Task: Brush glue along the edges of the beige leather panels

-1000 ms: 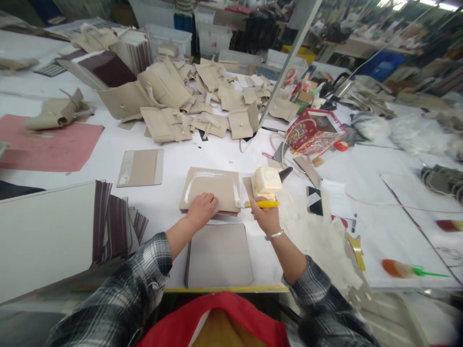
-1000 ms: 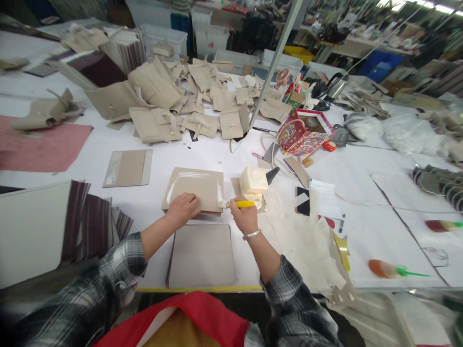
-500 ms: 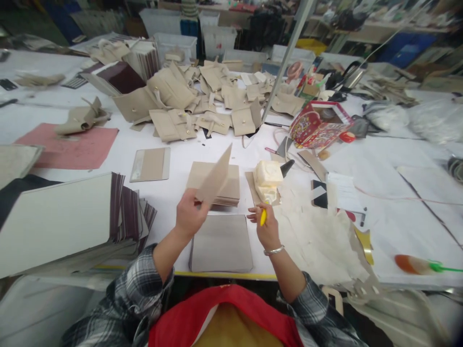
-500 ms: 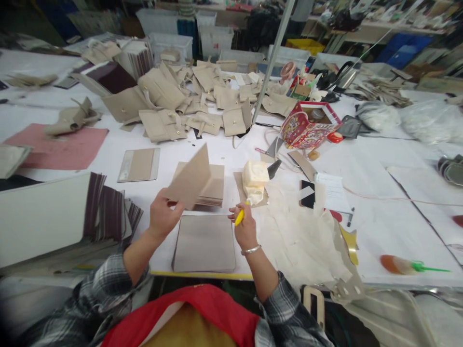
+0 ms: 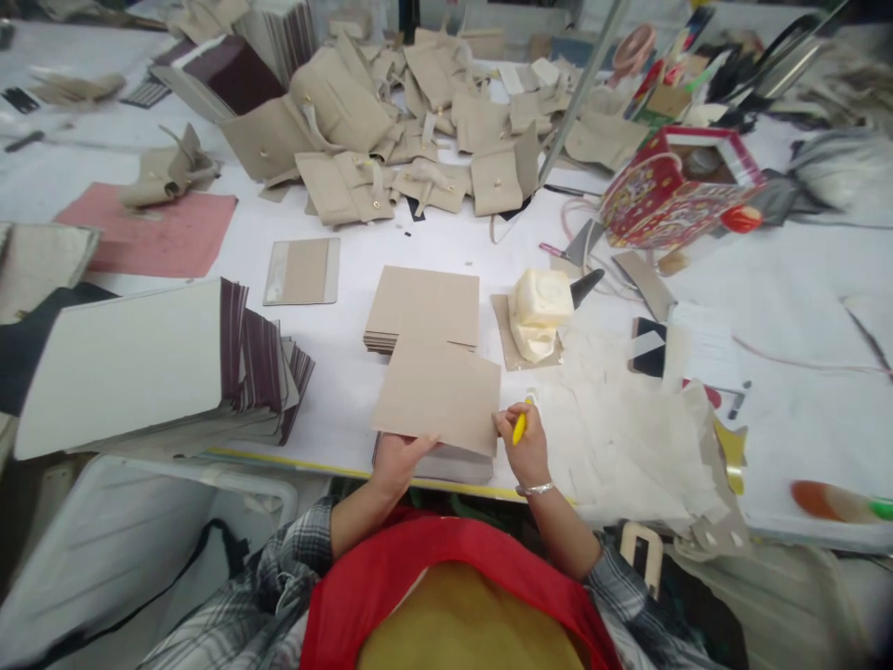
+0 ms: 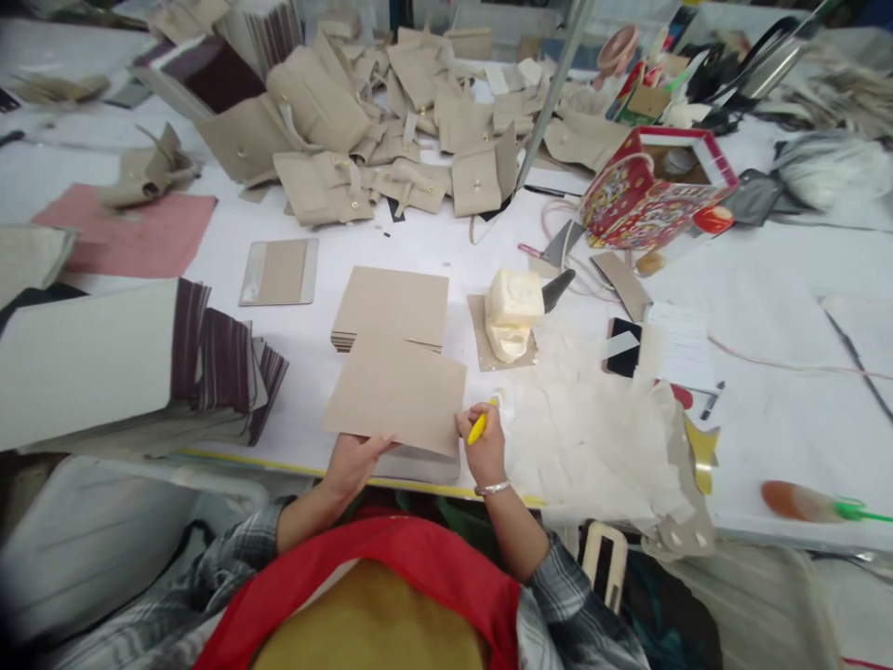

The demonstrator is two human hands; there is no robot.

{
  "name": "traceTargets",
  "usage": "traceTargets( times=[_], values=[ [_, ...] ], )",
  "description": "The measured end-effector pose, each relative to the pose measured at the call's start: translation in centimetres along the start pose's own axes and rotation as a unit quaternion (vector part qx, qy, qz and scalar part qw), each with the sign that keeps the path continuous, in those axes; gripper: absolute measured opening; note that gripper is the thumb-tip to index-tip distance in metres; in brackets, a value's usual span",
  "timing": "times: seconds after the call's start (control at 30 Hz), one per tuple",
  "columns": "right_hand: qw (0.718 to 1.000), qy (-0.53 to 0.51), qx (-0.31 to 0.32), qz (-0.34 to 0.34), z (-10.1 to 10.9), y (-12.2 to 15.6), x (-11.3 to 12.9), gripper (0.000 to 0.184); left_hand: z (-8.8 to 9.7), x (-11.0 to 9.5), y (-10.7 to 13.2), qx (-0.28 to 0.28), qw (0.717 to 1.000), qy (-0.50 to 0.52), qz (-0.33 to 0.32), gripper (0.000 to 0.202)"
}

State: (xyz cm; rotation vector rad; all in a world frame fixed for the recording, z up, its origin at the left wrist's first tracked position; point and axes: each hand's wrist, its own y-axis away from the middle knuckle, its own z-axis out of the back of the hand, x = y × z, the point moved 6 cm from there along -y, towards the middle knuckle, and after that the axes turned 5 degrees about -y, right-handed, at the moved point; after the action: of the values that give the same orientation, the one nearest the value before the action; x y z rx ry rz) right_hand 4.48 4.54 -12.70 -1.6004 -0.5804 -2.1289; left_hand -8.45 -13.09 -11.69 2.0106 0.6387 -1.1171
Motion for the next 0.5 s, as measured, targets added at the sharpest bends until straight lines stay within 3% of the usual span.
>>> traceTargets(
  times=[0.07, 0.13, 0.23, 0.33, 0.5],
  values=[
    [1.000, 0.004, 0.011, -0.001, 0.6, 0.5, -1.0, 0.034, 1.4, 0.7, 0.3, -0.011, 0.999, 0.026, 0.019, 0.052],
    [1.000, 0.019, 0.020, -0.002, 1.1, 1.0, -2.1, 0.035, 3.8, 1.4, 0.3, -0.060, 0.998, 0.016, 0.030, 0.044],
    [0.997, 0.060, 0.042, 0.003, 1.2, 1.4, -3.5, 0.036, 7.8, 2.4, -0.1, -0.126, 0.983, -0.125, 0.038, 0.035],
    [0.991, 0.123, 0.052, 0.016, 0.7, 1.4, -4.4, 0.035, 10.3, 2.9, -0.7, -0.118, 0.938, -0.326, 0.018, 0.031],
    [0.975, 0.206, 0.074, 0.023, -0.6, 1.0, -4.9, 0.032, 11.6, 3.0, -1.3, -0.074, 0.839, -0.537, -0.045, 0.034]
  ],
)
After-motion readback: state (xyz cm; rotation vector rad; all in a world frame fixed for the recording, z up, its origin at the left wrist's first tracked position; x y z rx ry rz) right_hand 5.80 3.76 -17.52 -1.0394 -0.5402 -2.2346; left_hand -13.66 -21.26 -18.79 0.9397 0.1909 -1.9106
